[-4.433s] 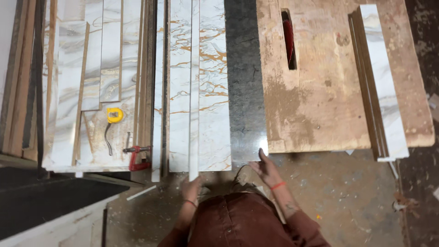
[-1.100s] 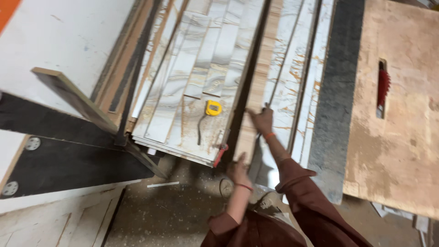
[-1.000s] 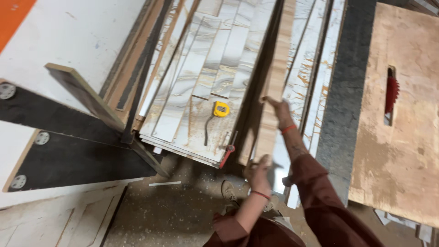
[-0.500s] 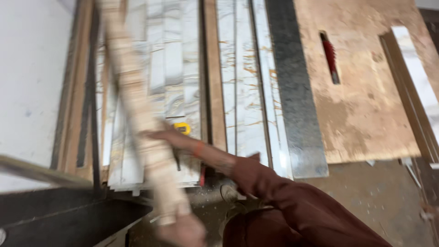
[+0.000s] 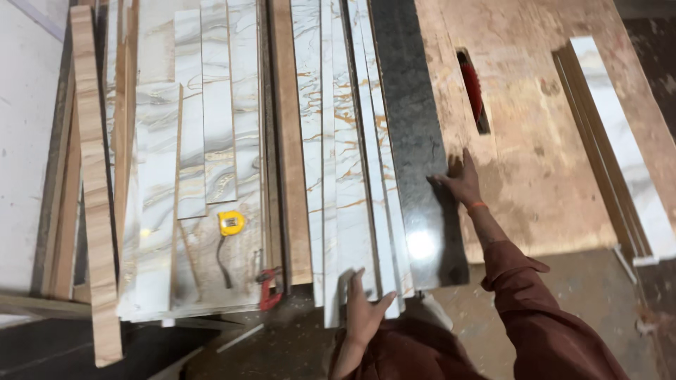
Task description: The person uses a table saw to cut long marble-patterned tiles into smaller pieces. They feed the tiles through the saw, collect the cut pieces, and stack them on the table. The person also uses a tape measure to check dimensions and a clamp to secure the workpiece.
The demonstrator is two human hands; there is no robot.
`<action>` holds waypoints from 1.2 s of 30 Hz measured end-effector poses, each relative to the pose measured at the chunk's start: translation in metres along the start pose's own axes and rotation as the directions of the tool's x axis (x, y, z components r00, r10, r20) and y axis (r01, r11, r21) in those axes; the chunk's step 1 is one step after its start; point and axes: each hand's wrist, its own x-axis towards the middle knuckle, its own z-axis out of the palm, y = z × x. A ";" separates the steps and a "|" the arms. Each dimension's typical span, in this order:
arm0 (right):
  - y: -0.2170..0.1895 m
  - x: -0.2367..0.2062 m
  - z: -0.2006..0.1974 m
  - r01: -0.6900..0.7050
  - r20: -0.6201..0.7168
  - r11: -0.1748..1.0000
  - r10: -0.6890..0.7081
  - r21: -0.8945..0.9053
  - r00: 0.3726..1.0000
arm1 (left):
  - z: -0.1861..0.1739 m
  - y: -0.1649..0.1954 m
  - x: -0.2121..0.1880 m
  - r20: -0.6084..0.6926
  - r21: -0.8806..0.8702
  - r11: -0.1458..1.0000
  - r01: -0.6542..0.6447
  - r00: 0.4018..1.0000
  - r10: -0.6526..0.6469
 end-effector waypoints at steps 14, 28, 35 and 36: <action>-0.017 0.118 0.066 -0.135 0.373 0.631 -0.260 0.764 0.891 | 0.106 -0.100 0.063 -0.401 0.526 0.848 -0.063 0.862 0.312; -0.027 0.135 0.092 0.321 0.270 0.927 -0.365 0.196 0.891 | 0.061 -0.070 0.048 -0.390 0.542 0.840 0.023 0.892 0.228; -0.020 0.033 0.059 -0.256 0.345 0.876 0.112 0.408 0.932 | 0.084 -0.047 0.018 -0.730 0.421 0.812 0.404 0.683 0.039; -0.014 0.015 0.054 -0.339 0.392 0.832 0.161 0.440 0.906 | 0.102 -0.043 0.008 -0.764 0.419 0.801 0.428 0.642 0.056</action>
